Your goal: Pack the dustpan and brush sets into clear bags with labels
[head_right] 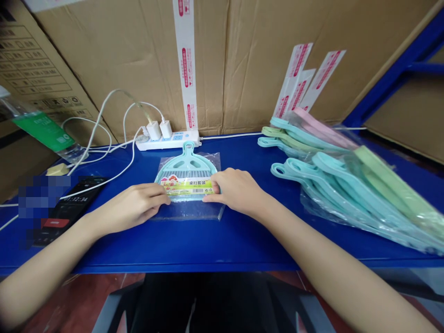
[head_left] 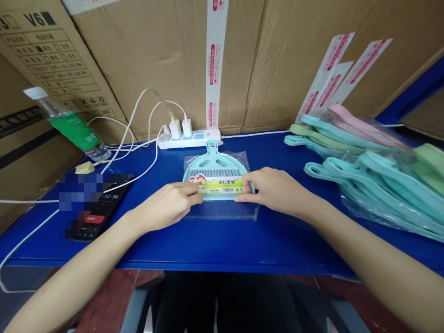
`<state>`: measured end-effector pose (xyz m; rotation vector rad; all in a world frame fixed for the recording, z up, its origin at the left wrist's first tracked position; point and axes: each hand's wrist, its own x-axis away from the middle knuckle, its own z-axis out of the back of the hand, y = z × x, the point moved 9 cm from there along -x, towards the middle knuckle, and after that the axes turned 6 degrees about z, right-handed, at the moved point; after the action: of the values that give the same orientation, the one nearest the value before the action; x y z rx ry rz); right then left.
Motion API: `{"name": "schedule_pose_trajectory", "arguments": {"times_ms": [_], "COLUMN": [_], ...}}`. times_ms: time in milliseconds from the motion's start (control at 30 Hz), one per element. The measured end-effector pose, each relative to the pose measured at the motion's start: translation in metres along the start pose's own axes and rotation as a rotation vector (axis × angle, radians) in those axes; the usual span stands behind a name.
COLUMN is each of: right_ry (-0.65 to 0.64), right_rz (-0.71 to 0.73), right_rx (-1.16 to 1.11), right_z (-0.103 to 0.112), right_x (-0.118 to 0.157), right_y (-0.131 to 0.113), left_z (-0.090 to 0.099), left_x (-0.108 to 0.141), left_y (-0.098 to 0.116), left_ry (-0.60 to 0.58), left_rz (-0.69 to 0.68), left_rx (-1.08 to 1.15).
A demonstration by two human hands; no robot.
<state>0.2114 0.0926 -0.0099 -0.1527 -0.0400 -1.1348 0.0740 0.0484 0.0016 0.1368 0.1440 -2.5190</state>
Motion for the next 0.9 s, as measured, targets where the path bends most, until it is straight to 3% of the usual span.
{"name": "schedule_pose_trajectory", "arguments": {"times_ms": [900], "right_ry": [0.017], "right_rz": [0.16], "right_rx": [-0.198], "right_z": [-0.0065], "right_x": [-0.0002], "right_y": [-0.0023], "left_z": [-0.0004], "left_x": [0.0073], "left_y": [-0.0053], "left_ry": [-0.073], "left_rz": [0.027], "left_rx": [0.124]}}
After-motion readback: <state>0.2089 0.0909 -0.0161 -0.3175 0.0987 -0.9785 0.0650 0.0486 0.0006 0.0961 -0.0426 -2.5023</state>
